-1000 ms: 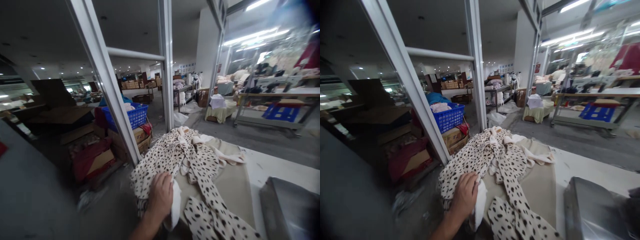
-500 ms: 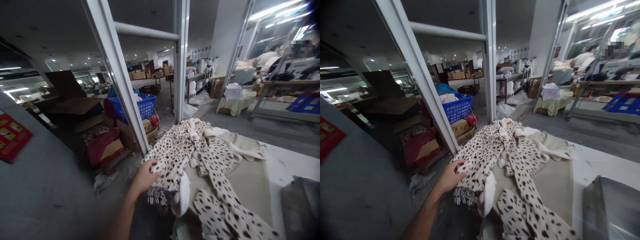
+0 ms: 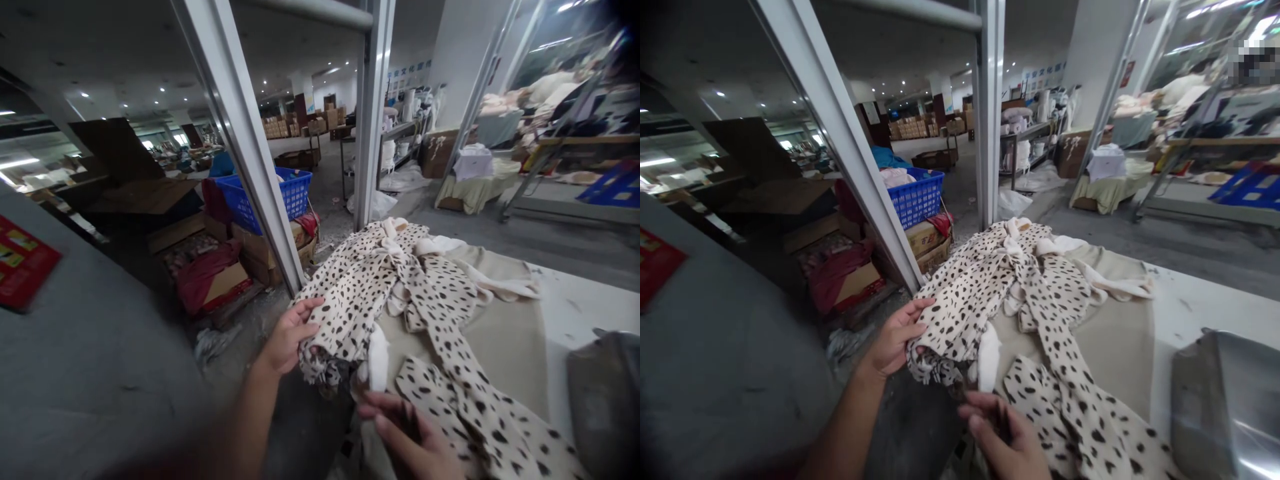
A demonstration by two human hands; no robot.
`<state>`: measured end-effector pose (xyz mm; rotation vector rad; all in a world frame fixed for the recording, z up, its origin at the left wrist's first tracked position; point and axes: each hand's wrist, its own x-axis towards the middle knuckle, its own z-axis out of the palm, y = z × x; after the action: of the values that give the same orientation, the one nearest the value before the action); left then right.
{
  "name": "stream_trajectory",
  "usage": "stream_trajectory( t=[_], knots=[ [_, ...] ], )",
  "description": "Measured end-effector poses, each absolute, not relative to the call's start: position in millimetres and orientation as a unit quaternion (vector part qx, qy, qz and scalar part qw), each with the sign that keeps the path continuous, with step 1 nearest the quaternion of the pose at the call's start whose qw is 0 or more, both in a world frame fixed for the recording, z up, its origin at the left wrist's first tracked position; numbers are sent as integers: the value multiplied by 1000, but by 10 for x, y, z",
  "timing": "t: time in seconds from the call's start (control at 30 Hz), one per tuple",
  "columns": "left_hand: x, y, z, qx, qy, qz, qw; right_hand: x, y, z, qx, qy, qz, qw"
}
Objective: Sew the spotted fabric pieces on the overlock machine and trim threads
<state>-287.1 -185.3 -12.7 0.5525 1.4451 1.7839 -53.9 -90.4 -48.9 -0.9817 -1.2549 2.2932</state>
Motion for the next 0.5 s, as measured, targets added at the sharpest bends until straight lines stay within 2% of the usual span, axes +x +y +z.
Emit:
stream_trajectory(
  t=[0.17,0.33,0.5],
  knots=[
    [-2724,-2067,-144,188,513,718,431,-1181,-1156,-383,-304,-298,894,139],
    [-2734,-2299,-182,184,508,706,458,-1358,-1254,-337,-314,-222,913,133],
    [-2800,-2423,-248,189,530,702,436,-1401,-1278,-348,-330,-202,913,130]
  ],
)
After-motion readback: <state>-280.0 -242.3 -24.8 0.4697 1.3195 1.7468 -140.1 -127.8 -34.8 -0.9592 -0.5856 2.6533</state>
